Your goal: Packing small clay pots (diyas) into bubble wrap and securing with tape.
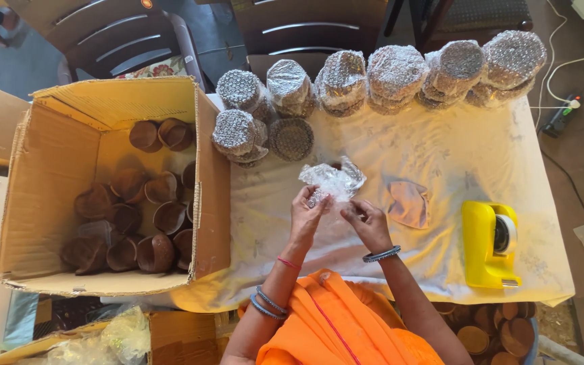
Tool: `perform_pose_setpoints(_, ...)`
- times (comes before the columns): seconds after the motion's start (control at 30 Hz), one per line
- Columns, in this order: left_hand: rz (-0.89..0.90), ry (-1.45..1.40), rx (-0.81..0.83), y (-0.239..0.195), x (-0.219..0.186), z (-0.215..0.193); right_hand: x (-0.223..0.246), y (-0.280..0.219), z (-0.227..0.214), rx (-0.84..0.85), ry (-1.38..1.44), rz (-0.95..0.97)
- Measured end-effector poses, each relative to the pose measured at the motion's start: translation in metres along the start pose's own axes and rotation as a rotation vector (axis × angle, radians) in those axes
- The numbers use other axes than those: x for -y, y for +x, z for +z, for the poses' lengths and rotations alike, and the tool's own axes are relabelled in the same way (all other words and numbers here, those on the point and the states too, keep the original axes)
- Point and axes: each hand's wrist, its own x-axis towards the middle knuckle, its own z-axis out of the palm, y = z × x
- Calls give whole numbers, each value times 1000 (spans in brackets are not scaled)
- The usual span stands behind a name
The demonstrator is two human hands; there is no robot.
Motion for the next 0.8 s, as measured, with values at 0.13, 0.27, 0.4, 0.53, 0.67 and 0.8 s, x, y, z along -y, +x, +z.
perform_pose_setpoints(0.13,-44,-2,-40,0,9,-7,-4,-2,0,25,130,31)
perform_pose_setpoints(0.27,52,49,-54,3,34,-11,15,-4,1,-70,-48,-73)
perform_pose_setpoints(0.4,41,27,-75,-2,27,1,8,-4,8,-87,-45,-107)
perform_pose_setpoints(0.53,90,218,-75,-7,-4,4,20,-1,1,-16,31,-65)
perform_pose_setpoints(0.67,206,417,83,-11,-27,1,42,4,-14,-94,-75,-222)
perform_pose_setpoints(0.8,187,388,221,-9,-21,-1,21,23,-4,-124,-112,-200)
